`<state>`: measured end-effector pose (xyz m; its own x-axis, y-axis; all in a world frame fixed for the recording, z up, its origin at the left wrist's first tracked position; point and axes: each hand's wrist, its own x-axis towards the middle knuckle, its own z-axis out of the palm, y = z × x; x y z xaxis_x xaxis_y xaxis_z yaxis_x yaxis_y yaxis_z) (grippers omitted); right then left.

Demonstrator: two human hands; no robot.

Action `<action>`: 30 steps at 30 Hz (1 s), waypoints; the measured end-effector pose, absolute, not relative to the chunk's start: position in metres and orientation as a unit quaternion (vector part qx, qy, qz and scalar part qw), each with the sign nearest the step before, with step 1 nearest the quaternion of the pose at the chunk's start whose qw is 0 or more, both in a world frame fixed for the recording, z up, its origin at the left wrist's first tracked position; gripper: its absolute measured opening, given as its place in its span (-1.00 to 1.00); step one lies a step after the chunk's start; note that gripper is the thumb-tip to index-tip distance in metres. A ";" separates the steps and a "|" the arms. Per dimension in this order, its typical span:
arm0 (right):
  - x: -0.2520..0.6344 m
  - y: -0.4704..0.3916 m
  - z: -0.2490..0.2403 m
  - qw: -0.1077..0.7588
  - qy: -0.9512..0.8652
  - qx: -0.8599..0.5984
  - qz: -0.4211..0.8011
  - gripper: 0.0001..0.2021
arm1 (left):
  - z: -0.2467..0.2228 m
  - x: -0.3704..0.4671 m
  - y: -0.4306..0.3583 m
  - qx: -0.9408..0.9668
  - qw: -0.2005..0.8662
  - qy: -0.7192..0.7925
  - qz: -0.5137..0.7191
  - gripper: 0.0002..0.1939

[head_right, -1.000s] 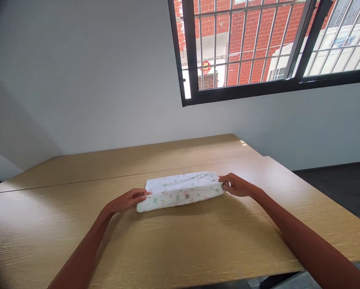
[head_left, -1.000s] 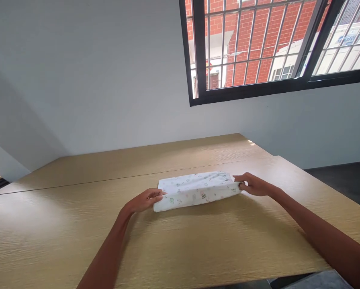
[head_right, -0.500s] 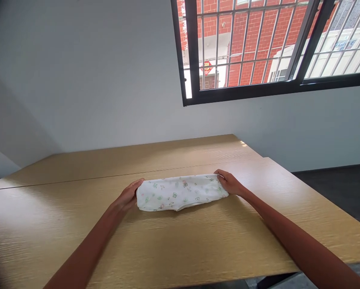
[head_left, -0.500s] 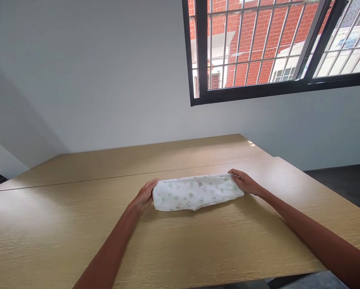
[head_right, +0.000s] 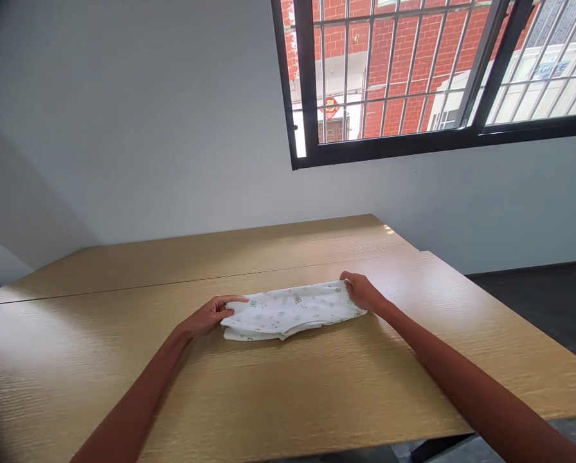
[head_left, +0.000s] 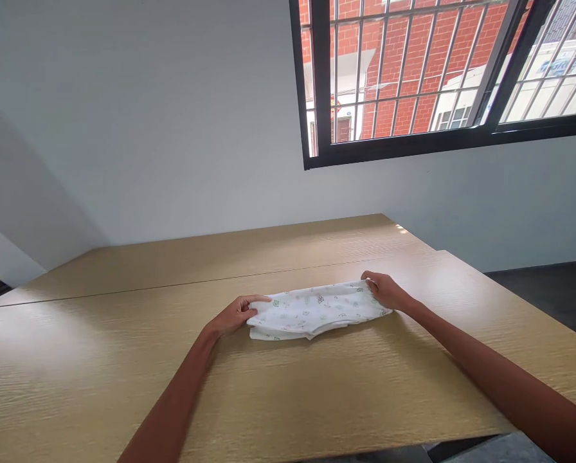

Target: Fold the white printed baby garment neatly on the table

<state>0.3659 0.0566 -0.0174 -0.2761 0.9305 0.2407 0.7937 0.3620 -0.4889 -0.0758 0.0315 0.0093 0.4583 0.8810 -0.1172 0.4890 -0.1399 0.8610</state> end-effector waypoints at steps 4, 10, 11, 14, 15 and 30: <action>0.366 0.058 -0.017 0.203 -0.795 -0.562 0.107 -0.81 | 0.014 -0.074 0.029 0.734 0.441 0.483 0.182 -0.46; 0.356 0.051 -0.014 0.145 -0.781 -0.606 0.047 -0.76 | 0.011 -0.060 0.027 0.782 0.269 0.515 0.226 -0.58; 0.354 0.048 -0.014 0.139 -0.777 -0.613 0.035 -0.76 | 0.008 -0.057 0.026 0.796 0.219 0.517 0.226 -0.61; 0.348 0.037 -0.012 0.133 -0.764 -0.632 -0.011 -0.78 | 0.005 -0.042 0.016 0.832 0.074 0.505 0.218 -0.65; 0.345 0.034 -0.010 0.135 -0.760 -0.635 -0.028 -0.78 | 0.004 -0.034 0.012 0.840 0.050 0.495 0.218 -0.64; 0.284 0.026 -0.028 0.109 -0.875 -0.456 0.123 -0.24 | -0.026 0.067 0.016 0.887 0.110 0.440 0.090 -0.33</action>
